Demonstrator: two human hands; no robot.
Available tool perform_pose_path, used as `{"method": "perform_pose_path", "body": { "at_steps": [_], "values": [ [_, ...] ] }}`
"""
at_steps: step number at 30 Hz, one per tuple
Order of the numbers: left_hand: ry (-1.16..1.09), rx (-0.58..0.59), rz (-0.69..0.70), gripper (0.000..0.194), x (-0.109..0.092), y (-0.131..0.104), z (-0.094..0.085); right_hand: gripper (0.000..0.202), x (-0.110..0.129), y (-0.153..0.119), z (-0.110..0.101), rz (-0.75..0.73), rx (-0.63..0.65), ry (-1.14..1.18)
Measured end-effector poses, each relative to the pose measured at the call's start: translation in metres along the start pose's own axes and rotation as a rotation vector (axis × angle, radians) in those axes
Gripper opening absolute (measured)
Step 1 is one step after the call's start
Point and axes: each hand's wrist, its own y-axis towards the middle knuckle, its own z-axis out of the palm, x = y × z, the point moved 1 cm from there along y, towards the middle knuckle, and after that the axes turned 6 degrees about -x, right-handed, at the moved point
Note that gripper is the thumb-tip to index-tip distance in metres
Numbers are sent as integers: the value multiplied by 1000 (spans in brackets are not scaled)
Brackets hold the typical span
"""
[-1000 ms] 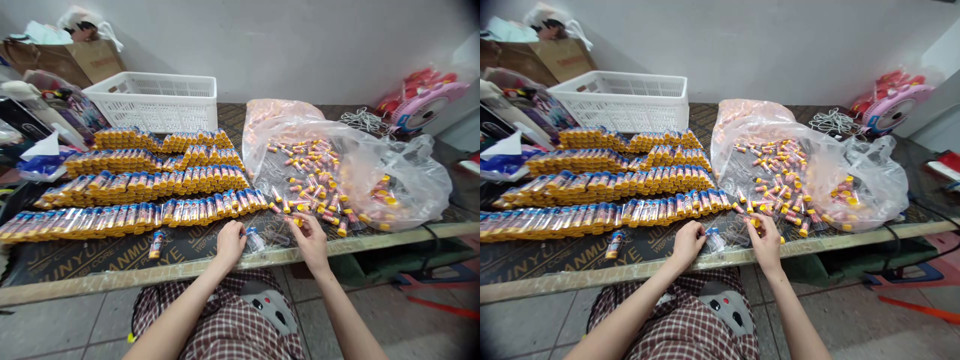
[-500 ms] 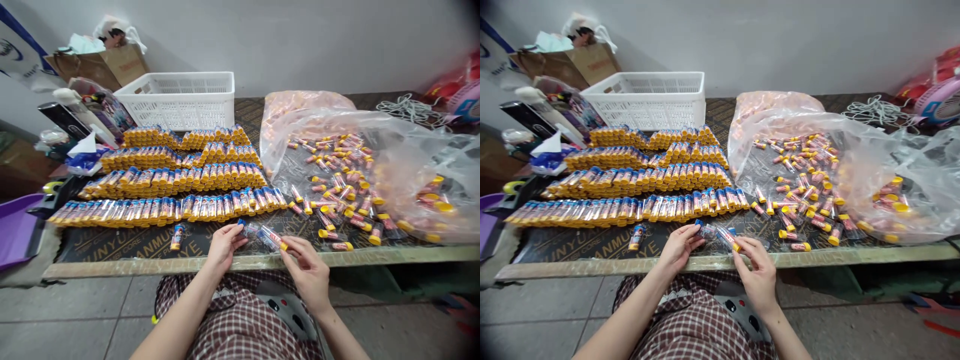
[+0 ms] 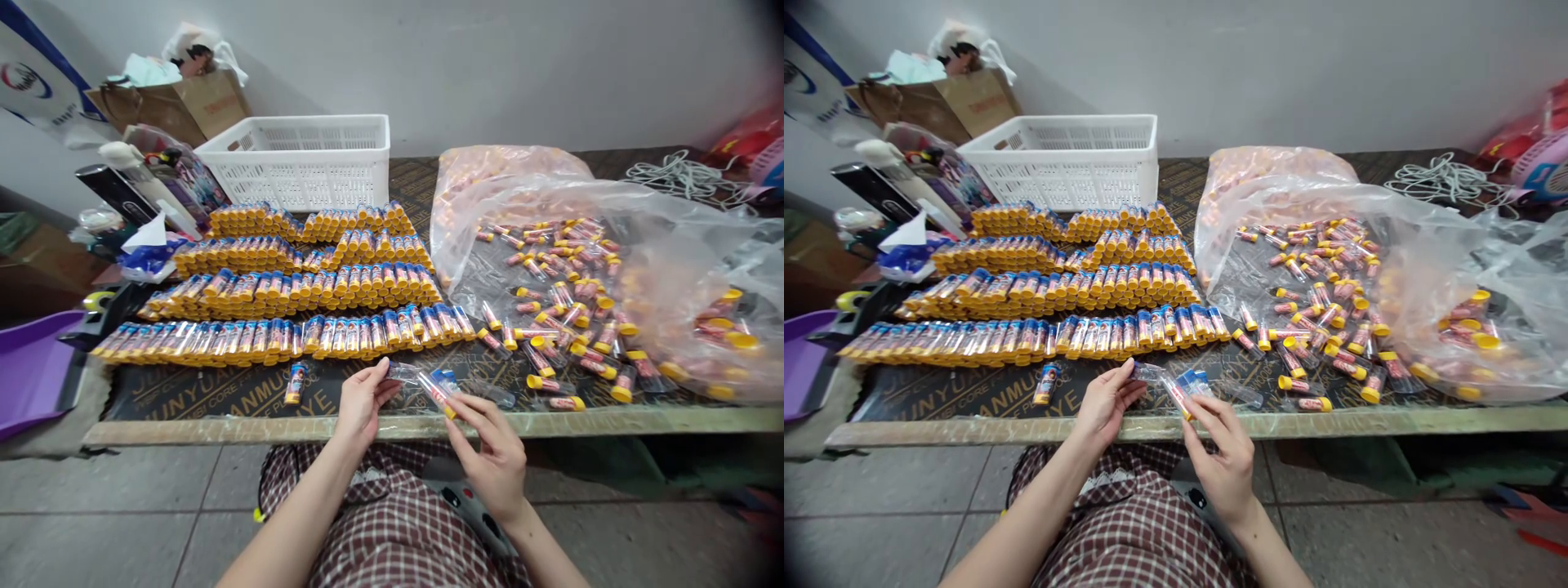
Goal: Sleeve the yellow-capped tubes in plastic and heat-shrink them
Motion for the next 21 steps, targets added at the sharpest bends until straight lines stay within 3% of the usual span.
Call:
{"method": "perform_pose_path", "body": {
  "at_steps": [4, 8, 11, 14, 18, 21],
  "values": [
    [39, 93, 70, 31, -2, -10, 4, 42, 1, 0, 3, 17, 140, 70],
    [82, 191, 23, 39, -7, -22, 6, 46, 0, 4, 6, 9, 206, 89],
    [178, 263, -42, 42, -7, -30, 4, 62, -1, 12, 7, -48, 214, 31],
    [269, 332, -96, 36, -5, -37, 1, 80, 0, 20, 8, -68, 315, 85],
    [310, 370, -129, 35, -3, -42, -1, 87, 0, 22, 12, -48, 473, 227],
    [313, 373, -136, 34, -3, -44, -3, 88, -1, 20, 14, -41, 504, 272]
  ]
}}
